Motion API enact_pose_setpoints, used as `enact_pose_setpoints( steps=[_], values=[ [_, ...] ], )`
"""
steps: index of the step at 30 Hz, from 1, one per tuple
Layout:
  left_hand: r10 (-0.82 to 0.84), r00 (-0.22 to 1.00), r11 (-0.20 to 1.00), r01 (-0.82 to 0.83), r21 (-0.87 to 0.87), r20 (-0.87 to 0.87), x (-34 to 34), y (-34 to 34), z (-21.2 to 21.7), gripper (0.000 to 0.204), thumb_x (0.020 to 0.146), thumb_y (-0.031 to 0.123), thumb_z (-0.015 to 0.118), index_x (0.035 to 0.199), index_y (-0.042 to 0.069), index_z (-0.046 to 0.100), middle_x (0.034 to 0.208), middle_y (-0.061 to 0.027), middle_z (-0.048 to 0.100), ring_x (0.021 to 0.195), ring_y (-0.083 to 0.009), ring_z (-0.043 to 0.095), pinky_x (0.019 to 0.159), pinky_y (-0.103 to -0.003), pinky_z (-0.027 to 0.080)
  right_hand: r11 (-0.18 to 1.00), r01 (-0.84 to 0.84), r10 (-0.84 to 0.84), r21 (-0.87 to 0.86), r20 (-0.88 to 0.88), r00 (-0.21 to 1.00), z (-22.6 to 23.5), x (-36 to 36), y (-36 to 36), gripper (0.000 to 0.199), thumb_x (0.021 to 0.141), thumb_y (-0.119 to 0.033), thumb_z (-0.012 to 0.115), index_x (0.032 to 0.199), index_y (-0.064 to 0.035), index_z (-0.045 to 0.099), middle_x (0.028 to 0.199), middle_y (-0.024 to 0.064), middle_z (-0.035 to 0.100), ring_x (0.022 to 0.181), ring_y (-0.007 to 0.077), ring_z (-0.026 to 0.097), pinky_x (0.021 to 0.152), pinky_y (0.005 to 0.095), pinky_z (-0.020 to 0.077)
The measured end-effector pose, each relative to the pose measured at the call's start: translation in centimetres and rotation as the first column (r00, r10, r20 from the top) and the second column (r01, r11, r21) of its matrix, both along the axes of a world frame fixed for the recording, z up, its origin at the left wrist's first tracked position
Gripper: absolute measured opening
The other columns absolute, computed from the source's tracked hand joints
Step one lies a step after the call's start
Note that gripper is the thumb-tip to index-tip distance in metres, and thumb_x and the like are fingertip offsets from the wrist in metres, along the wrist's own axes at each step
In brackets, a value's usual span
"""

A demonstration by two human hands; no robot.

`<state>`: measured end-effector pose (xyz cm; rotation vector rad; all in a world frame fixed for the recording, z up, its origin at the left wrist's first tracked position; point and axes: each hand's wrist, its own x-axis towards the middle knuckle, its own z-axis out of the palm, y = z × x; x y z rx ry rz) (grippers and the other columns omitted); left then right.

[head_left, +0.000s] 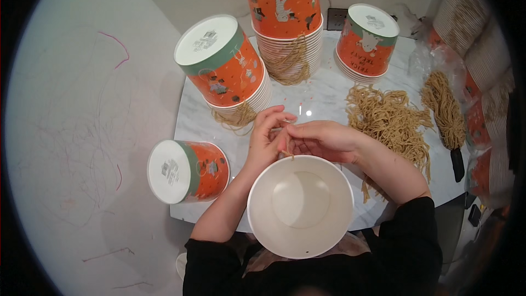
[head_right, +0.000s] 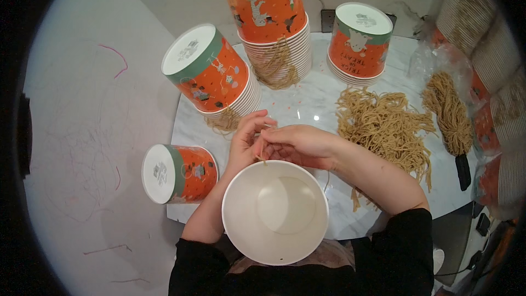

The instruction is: Attaching string handles to printed paper buckets by threading them through pre-punched holes.

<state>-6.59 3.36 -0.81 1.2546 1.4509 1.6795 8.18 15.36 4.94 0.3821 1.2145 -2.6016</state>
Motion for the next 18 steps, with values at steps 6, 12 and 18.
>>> enact_pose_setpoints(
  steps=[6,12,18],
  values=[
    [-0.291,0.813,0.956,0.262,0.13,0.504,-1.6,-1.0,3.3,0.031,0.104,0.036,0.054,0.106,0.005,0.052,0.094,-0.0031,0.056,0.081,-0.0118,0.059,0.08,-0.028,0.05,0.962,0.217,-0.231,-0.163,-0.069,0.971,-0.6,0.5,1.3,0.028,0.106,-0.027,0.05,0.102,-0.0038,0.066,0.082,-0.0015,0.06,0.077,0.0103,0.057,0.078,0.028,0.049],
    [-0.489,0.771,0.834,0.55,-0.04,0.409,-1.9,-1.6,4.7,0.026,0.087,0.016,0.074,0.103,0.005,0.056,0.105,-0.0063,0.06,0.092,-0.0118,0.062,0.088,-0.029,0.051,0.919,0.311,-0.344,-0.244,-0.109,0.932,0.2,1.0,1.9,0.024,0.105,-0.026,0.05,0.098,-0.0064,0.063,0.082,-0.0023,0.058,0.075,0.0104,0.055,0.08,0.0277,0.0472],
    [-0.57,0.711,0.767,0.64,-0.044,0.413,-2.4,-2.2,4.6,0.026,0.081,0.003,0.079,0.099,0.004,0.06,0.104,-0.0058,0.065,0.099,-0.0127,0.064,0.092,-0.028,0.051,0.862,0.466,-0.507,-0.201,-0.278,0.816,4.3,3.4,4.6,0.019,0.102,-0.022,0.05,0.097,-0.0075,0.06,0.102,0.0037,0.062,0.092,0.0154,0.059,0.092,0.0345,0.0472]
  ],
)
